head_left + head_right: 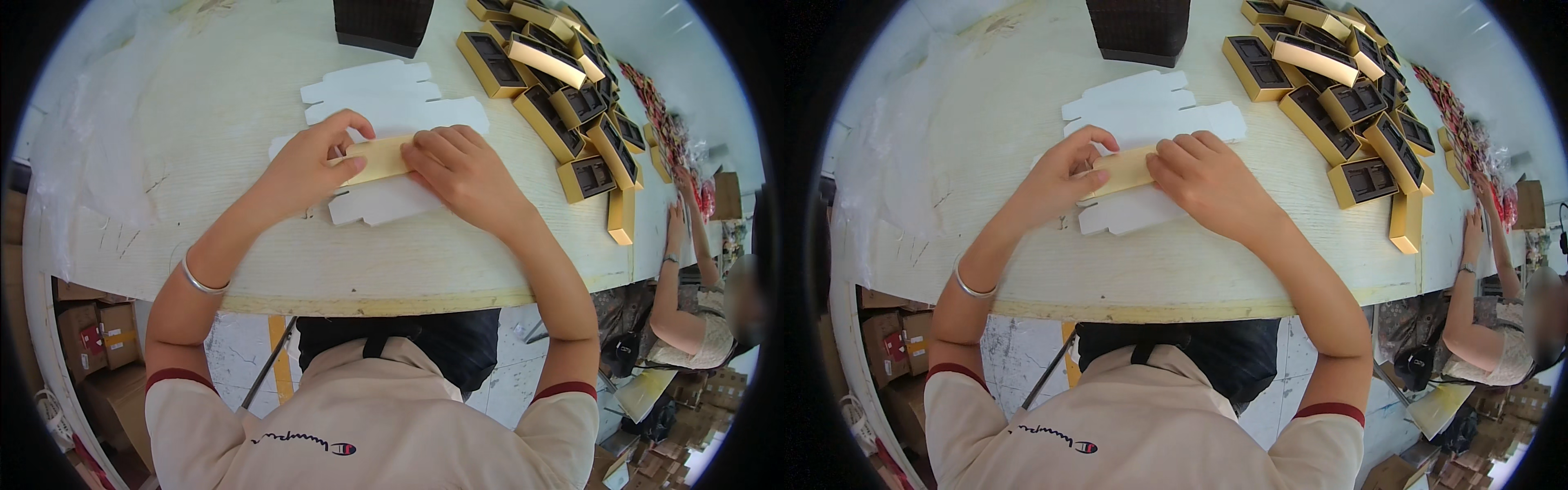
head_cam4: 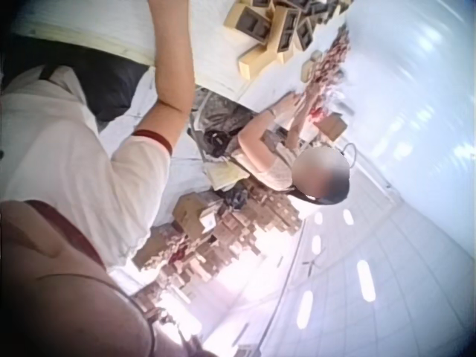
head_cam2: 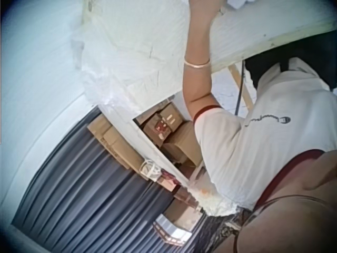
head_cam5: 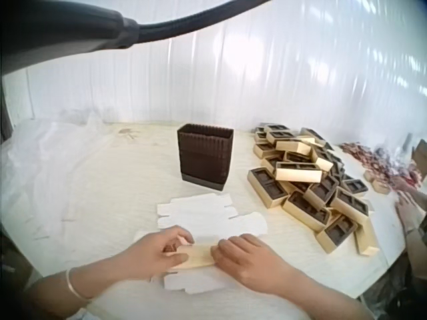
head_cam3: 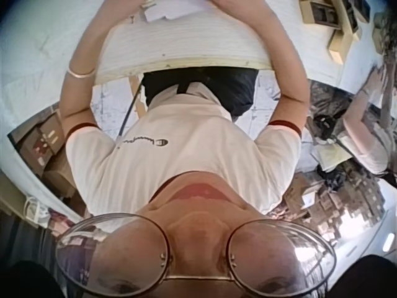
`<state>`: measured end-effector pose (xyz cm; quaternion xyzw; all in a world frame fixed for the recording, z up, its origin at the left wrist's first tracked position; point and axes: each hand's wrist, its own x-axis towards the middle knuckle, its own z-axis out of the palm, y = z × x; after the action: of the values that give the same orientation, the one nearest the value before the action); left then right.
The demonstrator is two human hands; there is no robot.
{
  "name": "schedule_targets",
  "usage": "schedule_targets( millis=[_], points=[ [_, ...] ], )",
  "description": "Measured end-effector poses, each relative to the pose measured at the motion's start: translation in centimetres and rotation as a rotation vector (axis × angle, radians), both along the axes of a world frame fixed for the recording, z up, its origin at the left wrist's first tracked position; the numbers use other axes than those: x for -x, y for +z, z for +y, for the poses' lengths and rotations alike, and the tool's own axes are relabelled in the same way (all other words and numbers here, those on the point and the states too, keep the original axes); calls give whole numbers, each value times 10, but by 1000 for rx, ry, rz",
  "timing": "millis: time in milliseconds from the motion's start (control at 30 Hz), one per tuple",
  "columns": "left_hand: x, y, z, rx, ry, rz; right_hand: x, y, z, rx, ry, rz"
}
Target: The person folds flat cardboard pieces into small rectangular boxes and inserts black plastic trays into them. The person repeats this process multiple times, stacking the finished boxes on the table.
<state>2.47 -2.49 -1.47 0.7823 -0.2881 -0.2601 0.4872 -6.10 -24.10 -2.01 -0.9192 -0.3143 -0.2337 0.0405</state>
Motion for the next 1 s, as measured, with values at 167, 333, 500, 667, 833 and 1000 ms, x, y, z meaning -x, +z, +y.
schedule_targets(
  millis=[167,333,500,667,833,1000],
  points=[
    [12,-6,-4,-16,-6,-1177,-8,-6,3,22,1,2],
    [-2,-21,-3,-26,-13,-921,-18,3,9,-34,-63,177],
    [-8,-12,-14,-162,149,-511,-43,13,18,-113,-225,480],
    [-7,-20,-11,-55,192,-1054,-51,15,13,-286,-262,622],
    [7,4,5,79,118,-854,-34,31,10,-585,-326,395],
    [23,0,1,531,132,251,-9,38,66,-315,-197,120]
  ],
)
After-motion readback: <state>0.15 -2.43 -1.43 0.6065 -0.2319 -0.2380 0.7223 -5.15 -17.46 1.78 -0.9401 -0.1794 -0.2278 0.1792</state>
